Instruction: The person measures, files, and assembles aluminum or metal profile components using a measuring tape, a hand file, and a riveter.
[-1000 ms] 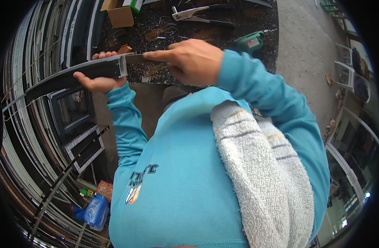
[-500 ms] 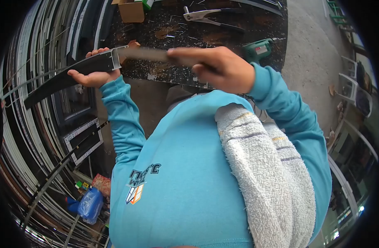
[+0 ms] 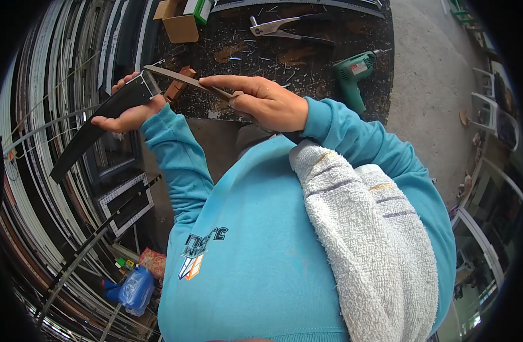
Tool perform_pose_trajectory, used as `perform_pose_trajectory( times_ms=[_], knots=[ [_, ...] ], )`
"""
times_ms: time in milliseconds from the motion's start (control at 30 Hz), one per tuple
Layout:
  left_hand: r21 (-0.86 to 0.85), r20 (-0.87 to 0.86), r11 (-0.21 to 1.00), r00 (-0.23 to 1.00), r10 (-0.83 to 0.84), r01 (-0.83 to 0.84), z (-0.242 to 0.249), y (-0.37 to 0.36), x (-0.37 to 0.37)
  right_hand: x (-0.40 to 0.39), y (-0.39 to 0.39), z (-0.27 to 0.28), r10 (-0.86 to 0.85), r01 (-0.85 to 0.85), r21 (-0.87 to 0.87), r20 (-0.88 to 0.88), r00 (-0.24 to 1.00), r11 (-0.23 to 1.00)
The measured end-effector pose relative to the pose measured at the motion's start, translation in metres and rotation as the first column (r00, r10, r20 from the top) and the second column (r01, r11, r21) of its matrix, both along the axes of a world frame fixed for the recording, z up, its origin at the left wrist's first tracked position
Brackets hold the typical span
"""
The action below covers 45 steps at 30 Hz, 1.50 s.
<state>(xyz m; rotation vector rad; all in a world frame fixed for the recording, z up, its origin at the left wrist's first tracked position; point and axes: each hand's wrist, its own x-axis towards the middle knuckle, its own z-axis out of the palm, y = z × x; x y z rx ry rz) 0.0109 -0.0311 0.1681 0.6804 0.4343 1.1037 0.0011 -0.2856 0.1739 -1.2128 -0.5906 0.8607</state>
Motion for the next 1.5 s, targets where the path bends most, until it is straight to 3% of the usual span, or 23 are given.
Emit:
perform_pose_trajectory(
  times_ms=[67, 267, 367, 467, 500, 567, 633, 700, 800, 867, 900, 1000, 1033, 1133, 1233, 1333, 1467, 1500],
  knots=[
    [-0.009, 0.028, 1.0, 1.0, -0.008, 0.008, 0.002, 0.002, 0.0, -0.003, 0.003, -0.002, -0.018, 0.018, 0.052, 0.011, 1.0, 0.998],
    [-0.071, 0.034, 0.997, 0.999, 0.008, -0.005, 0.006, 0.005, 0.003, -0.006, 0.005, 0.003, -0.016, 0.016, -0.003, 0.001, 1.0, 1.0],
    [-0.088, 0.031, 0.996, 0.999, -0.014, 0.016, 0.005, 0.008, 0.003, -0.011, 0.007, 0.003, -0.027, 0.03, -0.027, 0.112, 0.993, 0.999],
    [0.002, -0.041, 0.999, 0.998, -0.04, 0.041, 0.004, 0.002, -0.001, -0.02, 0.006, 0.004, -0.07, 0.096, -0.093, 0.248, 0.966, 0.991],
    [0.006, -0.06, 1.0, 0.998, -0.027, 0.028, 0.002, 0.003, -0.001, -0.019, -0.001, 0.012, -0.007, 0.03, -0.167, 0.139, 0.99, 0.985],
    [0.02, -0.094, 1.0, 0.996, -0.002, 0.004, -0.001, 0.008, 0.002, -0.029, 0.0, 0.0, -0.006, 0.036, -0.106, 0.276, 0.961, 0.994],
    [-0.041, -0.043, 0.999, 0.999, -0.01, 0.009, 0.002, 0.015, 0.009, -0.039, -0.003, 0.005, 0.096, -0.055, -0.207, 0.194, 0.976, 0.977],
    [-0.036, -0.056, 0.999, 0.998, -0.002, 0.0, 0.004, 0.019, 0.008, -0.034, -0.007, -0.004, 0.033, -0.002, -0.123, 0.246, 0.969, 0.992],
    [-0.022, -0.066, 0.991, 0.989, -0.135, 0.133, -0.001, 0.03, -0.002, -0.017, -0.026, 0.01, 0.0, 0.006, -0.162, 0.04, 0.999, 0.987],
    [0.007, -0.119, 0.992, 0.985, -0.126, 0.128, -0.001, 0.024, -0.003, -0.01, -0.026, 0.001, -0.117, 0.132, -0.144, 0.109, 0.987, 0.981],
    [0.016, -0.141, 0.991, 0.981, -0.131, 0.134, 0.001, 0.021, -0.002, -0.014, -0.017, 0.0, -0.254, 0.261, -0.071, 0.089, 0.963, 0.963],
    [0.043, -0.185, 0.98, 0.965, -0.185, 0.196, 0.007, 0.004, 0.002, 0.002, 0.003, 0.0, -0.193, 0.207, -0.083, 0.155, 0.969, 0.975],
    [0.053, -0.183, 0.975, 0.962, -0.204, 0.217, 0.007, 0.002, 0.003, 0.003, 0.018, -0.002, -0.276, 0.286, -0.045, 0.16, 0.948, 0.957],
    [0.063, -0.2, 0.976, 0.961, -0.192, 0.208, 0.011, -0.004, 0.005, 0.01, 0.056, 0.006, -0.316, 0.368, -0.085, 0.363, 0.877, 0.926],
    [0.063, -0.235, 0.967, 0.945, -0.226, 0.247, 0.026, -0.015, 0.007, 0.018, 0.094, 0.002, -0.457, 0.52, 0.085, 0.609, 0.648, 0.85],
    [0.073, -0.28, 0.959, 0.929, -0.242, 0.272, 0.037, -0.017, 0.008, 0.027, 0.106, 0.004, -0.374, 0.5, -0.018, 0.64, 0.672, 0.866],
    [0.061, -0.368, 0.902, 0.85, -0.377, 0.427, 0.044, 0.0, 0.001, 0.033, 0.118, -0.007, -0.369, 0.393, 0.046, 0.46, 0.808, 0.918],
    [0.018, -0.408, 0.87, 0.798, -0.444, 0.494, 0.046, 0.006, -0.003, 0.031, 0.129, -0.013, -0.406, 0.359, 0.218, 0.235, 0.883, 0.908]
  ],
)
